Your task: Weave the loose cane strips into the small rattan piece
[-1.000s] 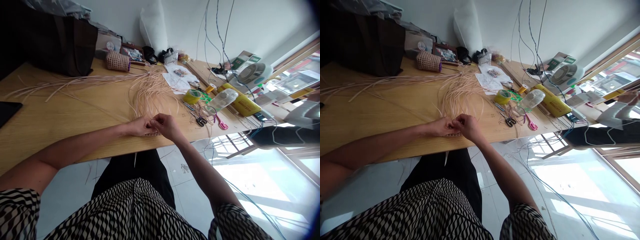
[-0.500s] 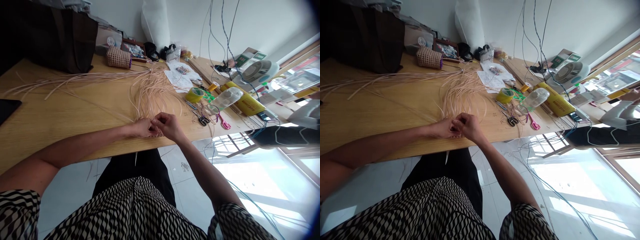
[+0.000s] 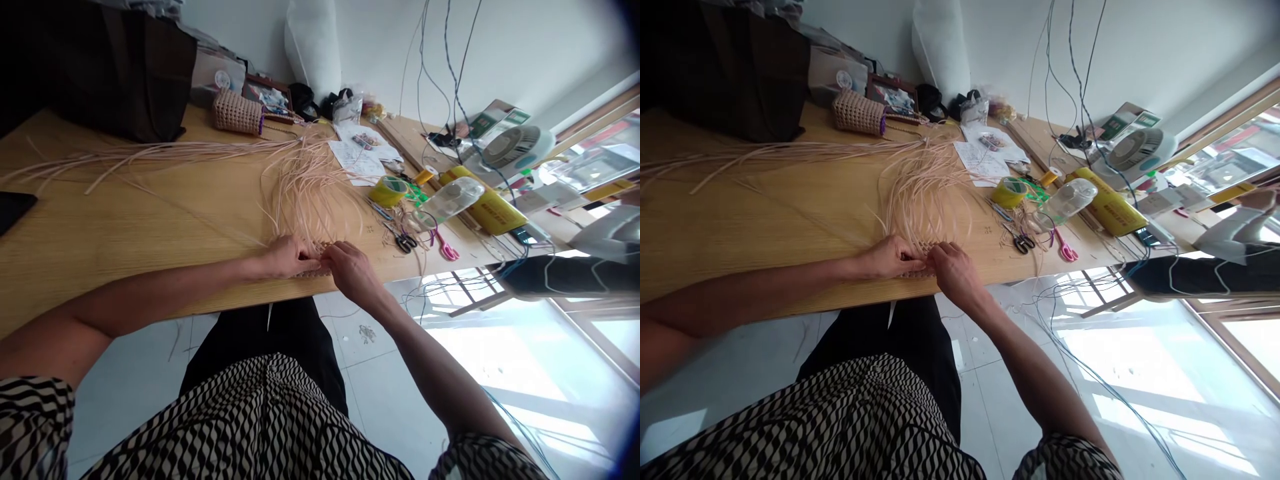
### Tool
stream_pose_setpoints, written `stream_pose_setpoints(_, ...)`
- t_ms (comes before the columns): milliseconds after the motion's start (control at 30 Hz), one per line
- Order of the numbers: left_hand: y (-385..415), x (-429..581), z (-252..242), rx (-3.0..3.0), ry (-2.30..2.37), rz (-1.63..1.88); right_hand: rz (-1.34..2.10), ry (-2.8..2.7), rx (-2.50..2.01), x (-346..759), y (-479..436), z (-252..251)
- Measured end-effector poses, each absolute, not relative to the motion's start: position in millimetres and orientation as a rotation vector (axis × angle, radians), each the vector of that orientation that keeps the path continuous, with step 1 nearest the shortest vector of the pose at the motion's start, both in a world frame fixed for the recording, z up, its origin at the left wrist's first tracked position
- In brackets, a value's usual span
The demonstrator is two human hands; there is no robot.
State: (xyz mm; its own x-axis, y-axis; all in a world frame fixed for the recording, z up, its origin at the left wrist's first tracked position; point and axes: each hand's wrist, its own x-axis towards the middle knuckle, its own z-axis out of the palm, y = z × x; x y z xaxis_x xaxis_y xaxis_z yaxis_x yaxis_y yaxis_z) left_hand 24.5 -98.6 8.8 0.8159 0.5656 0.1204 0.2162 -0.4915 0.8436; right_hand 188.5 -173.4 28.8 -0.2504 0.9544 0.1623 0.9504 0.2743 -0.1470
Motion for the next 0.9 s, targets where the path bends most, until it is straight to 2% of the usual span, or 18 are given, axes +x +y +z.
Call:
stream_pose_setpoints(233, -98, 27, 11, 2.371, 0.593, 0.327, 0.042, -2.342, -1.731, 199, -169, 12)
stream_pose_setpoints(567, -59, 9, 18, 2.064, 0.332, 0.117, -0.009, -2.196, -1.737, 196, -180, 36)
stream_pose_setpoints(800, -63, 10, 25, 2.052, 0.419, 0.188, -0.038, -1.6, -1.801, 199, -193, 27)
stream_pose_setpoints(900, -63, 10, 28, 2.055, 0.474, 0.263, 0.157, -1.33, -1.784, 203, -190, 8)
